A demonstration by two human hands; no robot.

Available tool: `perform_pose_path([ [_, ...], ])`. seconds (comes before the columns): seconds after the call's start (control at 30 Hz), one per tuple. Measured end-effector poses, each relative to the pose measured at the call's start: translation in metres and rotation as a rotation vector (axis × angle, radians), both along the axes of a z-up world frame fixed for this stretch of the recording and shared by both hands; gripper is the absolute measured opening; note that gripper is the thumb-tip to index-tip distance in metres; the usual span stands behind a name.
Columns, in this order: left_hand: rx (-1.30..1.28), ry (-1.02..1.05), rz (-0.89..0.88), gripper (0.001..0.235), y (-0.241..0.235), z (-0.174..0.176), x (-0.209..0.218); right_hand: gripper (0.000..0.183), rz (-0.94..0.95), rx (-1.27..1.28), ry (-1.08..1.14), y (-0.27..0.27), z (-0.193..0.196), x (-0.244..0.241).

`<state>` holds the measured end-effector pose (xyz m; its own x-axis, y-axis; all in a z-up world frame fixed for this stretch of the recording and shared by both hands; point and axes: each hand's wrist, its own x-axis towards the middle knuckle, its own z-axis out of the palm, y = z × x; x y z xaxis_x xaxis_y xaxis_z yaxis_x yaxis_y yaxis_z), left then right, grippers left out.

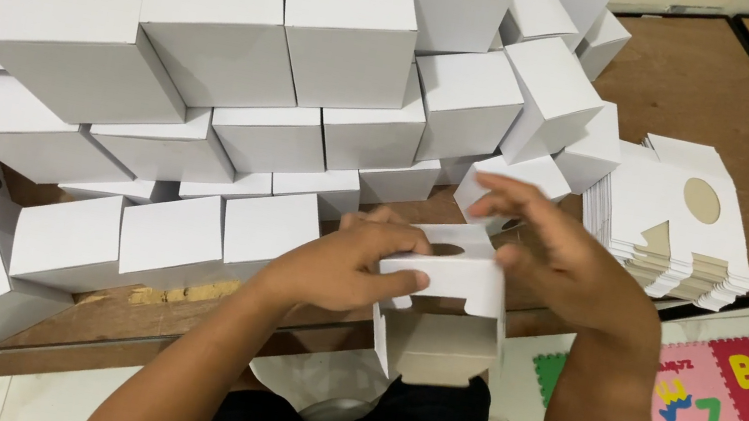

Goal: The person sits on the floor and assembles small white cardboard boxes by hand. They pick up flat, pre-cut cardboard pieces from a stack, fold them into cube shapes, and place the finished boxes onto a growing pile on a wooden table.

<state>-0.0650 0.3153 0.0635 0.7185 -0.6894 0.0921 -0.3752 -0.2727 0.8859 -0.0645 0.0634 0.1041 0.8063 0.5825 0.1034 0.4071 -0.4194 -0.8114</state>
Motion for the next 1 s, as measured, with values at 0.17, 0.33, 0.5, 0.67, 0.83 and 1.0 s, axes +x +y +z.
perform_pose_path([
  [0.17,-0.091,0.013,0.088,0.013,0.004,-0.007,-0.007,0.088,-0.047,-0.009,0.027,-0.02,-0.036,-0.009],
  [0.33,-0.164,0.029,0.105,0.009,-0.008,-0.004,-0.015,0.082,-0.082,-0.096,-0.034,0.006,-0.04,-0.019],
  [0.5,-0.188,0.075,0.14,0.01,-0.01,-0.004,-0.019,0.07,-0.18,-0.16,-0.059,0.012,-0.037,-0.025],
  [0.67,-0.224,0.072,0.181,0.009,-0.011,-0.004,-0.019,0.069,-0.216,-0.159,-0.063,0.016,-0.036,-0.026],
  [0.83,-0.28,0.037,0.303,0.01,-0.015,-0.012,-0.022,0.065,-0.279,-0.039,-0.124,0.011,-0.043,-0.034],
  [1.0,-0.291,0.099,0.622,0.019,-0.027,-0.023,-0.025,0.018,-0.258,-0.07,-0.79,0.036,-0.024,-0.076],
])
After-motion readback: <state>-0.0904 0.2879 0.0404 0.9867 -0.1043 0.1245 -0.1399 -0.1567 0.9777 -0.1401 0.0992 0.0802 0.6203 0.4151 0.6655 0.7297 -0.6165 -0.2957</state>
